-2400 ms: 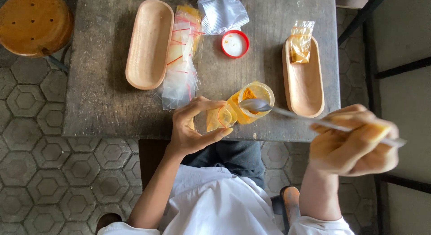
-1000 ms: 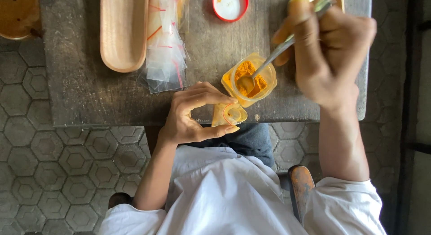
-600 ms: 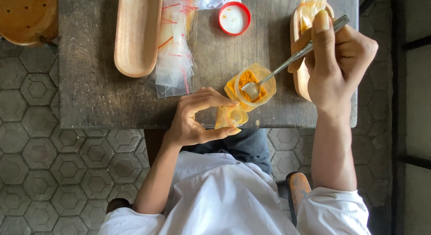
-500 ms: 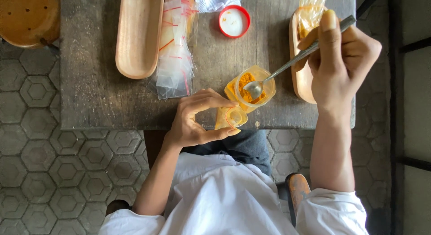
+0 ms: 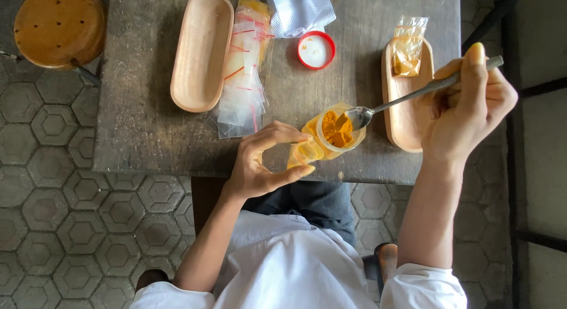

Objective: The person scoops an orange powder from a plastic jar using a spoon and transfers it into small, clear plastic bags. They then seal the bags and place them into a wooden tray.

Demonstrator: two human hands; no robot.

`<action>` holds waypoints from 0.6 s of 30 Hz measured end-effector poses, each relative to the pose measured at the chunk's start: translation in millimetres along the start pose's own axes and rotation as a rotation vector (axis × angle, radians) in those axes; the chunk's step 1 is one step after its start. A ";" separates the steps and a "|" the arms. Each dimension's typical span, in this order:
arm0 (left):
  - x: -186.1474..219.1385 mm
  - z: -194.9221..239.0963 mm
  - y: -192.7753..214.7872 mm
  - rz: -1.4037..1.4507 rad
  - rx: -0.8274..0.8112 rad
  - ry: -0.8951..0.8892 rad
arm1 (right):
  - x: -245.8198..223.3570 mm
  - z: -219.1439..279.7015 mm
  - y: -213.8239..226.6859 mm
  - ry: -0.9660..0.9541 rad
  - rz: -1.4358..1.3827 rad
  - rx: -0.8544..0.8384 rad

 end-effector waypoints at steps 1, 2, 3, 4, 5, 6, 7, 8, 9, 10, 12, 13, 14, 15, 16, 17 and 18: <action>0.1 0.1 0.5 -0.001 0.000 0.000 | 3.1 -0.3 0.5 0.000 -0.001 0.000; -0.4 0.3 1.6 0.001 0.013 0.007 | 5.3 -0.4 3.1 0.017 -0.056 0.024; -0.9 0.5 2.6 0.002 0.025 0.013 | 7.6 -0.4 5.7 0.034 -0.112 0.048; -1.3 0.9 2.9 0.001 0.025 0.014 | 5.5 0.0 5.0 0.033 -0.112 0.047; -2.5 1.5 3.6 0.007 0.030 0.023 | 7.6 0.8 7.0 -0.022 -0.137 0.088; -3.5 2.0 4.3 0.013 0.036 0.033 | 9.7 1.6 8.6 -0.077 -0.162 0.129; -2.9 2.1 4.4 0.012 0.038 0.034 | 10.0 1.6 9.8 -0.077 -0.163 0.127; -3.3 2.3 5.0 0.016 0.046 0.049 | 9.7 2.1 11.8 -0.066 -0.164 0.136; -4.0 2.4 5.5 0.019 0.054 0.065 | 9.6 2.5 14.1 -0.055 -0.165 0.145; -5.2 3.6 4.8 0.023 0.051 0.067 | 9.5 2.9 16.0 -0.057 -0.161 0.148; -13.8 6.3 3.3 0.097 0.041 0.155 | 10.2 3.0 18.1 -0.057 -0.234 0.144; -14.4 6.3 3.4 0.099 0.039 0.157 | 9.3 3.0 18.3 -0.059 -0.232 0.146; -14.4 6.3 3.4 0.098 0.040 0.149 | 9.6 2.8 18.6 -0.077 -0.255 0.152; -14.3 6.3 3.4 0.097 0.041 0.140 | 9.9 2.7 18.9 -0.095 -0.278 0.157; -15.3 6.8 3.0 0.099 0.040 0.141 | 11.4 2.2 19.6 -0.095 -0.276 0.159; -15.2 7.3 3.5 0.099 0.049 0.128 | 13.7 2.4 22.2 -0.106 -0.273 0.191; -15.0 8.2 4.4 0.098 0.060 0.114 | 16.2 2.5 24.1 -0.116 -0.271 0.222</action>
Point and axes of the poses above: each hand's wrist, its own z-axis away from the middle knuckle, its own y-axis out of the back of the hand, x = y × z, the point moved 7 cm from there along -z, towards the middle knuckle, and after that the axes turned 4 degrees about -x, right-handed, at the moved point
